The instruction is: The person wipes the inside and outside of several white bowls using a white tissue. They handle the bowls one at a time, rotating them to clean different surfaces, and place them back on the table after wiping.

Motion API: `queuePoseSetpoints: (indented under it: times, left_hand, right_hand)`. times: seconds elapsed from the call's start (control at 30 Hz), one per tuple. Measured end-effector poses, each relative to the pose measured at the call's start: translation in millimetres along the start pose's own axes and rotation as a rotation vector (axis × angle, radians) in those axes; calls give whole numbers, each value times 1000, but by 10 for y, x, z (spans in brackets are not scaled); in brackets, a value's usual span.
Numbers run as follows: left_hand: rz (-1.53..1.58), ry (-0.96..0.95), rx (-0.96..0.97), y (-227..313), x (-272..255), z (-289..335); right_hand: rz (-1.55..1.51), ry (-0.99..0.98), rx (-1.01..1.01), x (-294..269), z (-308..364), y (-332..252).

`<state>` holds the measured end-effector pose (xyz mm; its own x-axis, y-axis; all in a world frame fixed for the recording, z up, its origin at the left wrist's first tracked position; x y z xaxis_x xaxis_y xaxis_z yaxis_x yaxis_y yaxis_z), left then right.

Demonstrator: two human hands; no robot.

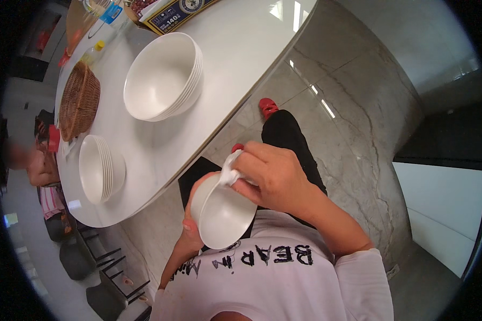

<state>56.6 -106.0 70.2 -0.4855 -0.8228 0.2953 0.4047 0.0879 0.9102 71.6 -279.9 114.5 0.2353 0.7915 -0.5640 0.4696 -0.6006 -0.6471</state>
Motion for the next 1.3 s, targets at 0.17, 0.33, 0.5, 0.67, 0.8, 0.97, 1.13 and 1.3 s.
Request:
queuePoseSetpoints:
  times: [0.17,0.33,0.5,0.67,0.8,0.97,1.13,1.3]
  left_hand:
    - [-40,59,169,23,-45,23]
    - [-51,89,229,48,-50,21]
    - [4,72,170,-5,-42,44]
    - [144,8,-90,-389,-134,117]
    - [132,40,-243,-200,-39,177]
    - [174,79,-265,-245,20,160]
    - [150,-5,-256,-189,75,122]
    - [98,66,88,-209,-88,12]
  right_hand:
    - [-451,-159,497,360,433,138]
    - [-552,-696,596,258,700,143]
    - [-75,-359,325,-199,369,-43]
    - [294,-88,-147,-92,133,-371]
    - [242,-224,-270,39,145,-480]
    - [-103,-434,-218,151,300,-498]
    - [153,-127,-239,218,123,-493]
    - [237,-307,-182,254,169,-435]
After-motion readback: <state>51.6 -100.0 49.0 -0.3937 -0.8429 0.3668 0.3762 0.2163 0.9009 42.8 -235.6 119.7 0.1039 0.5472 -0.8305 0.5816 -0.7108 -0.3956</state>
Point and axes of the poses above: each hand's wrist, its own z-axis away from the middle knuckle, its own x-axis out of the palm, y = z × x, the point moved 5 cm from there along -z, towards the middle knuckle, and after that the axes turned 2 degrees about z, right-handed, at the moved point
